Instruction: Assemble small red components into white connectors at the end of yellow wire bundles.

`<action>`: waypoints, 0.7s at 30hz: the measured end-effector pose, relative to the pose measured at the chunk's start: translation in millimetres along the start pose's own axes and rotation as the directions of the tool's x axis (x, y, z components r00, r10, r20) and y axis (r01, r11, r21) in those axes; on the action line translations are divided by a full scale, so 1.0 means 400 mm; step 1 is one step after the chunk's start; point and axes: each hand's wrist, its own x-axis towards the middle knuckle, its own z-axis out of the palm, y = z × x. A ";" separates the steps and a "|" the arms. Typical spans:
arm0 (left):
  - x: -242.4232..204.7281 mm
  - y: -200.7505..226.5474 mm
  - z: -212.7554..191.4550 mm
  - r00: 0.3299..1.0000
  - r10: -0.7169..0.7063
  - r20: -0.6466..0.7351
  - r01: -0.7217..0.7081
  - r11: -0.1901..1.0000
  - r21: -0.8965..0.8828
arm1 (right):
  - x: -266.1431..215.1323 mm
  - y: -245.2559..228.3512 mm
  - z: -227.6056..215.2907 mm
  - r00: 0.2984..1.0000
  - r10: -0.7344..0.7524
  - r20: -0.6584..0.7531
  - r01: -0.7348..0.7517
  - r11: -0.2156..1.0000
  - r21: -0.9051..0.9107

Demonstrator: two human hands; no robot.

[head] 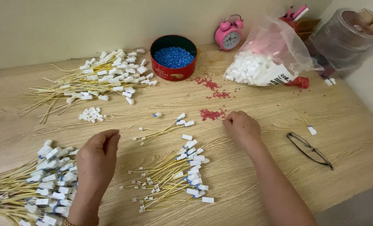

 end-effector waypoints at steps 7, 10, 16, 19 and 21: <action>-0.013 -0.023 0.024 0.960 -0.227 0.165 0.274 0.881 -0.386 | -0.032 -0.003 -0.003 0.999 -0.041 -0.012 0.042 0.923 0.381; -0.021 -0.016 0.034 0.963 -0.242 0.116 0.268 0.835 -0.481 | -0.051 -0.050 0.000 0.991 -0.127 0.039 0.067 0.729 0.681; -0.030 -0.010 0.048 0.984 -0.179 0.016 0.143 0.728 -0.671 | -0.100 -0.200 0.028 0.885 -0.464 0.037 0.122 0.308 0.943; -0.035 0.003 0.036 0.987 -0.156 -0.025 0.111 0.796 -0.595 | -0.128 -0.266 0.054 0.831 -0.521 0.196 -0.019 0.325 0.945; -0.035 0.007 0.035 0.981 -0.192 -0.031 0.136 0.787 -0.602 | -0.143 -0.299 0.062 0.741 -0.632 0.228 -0.167 0.155 0.974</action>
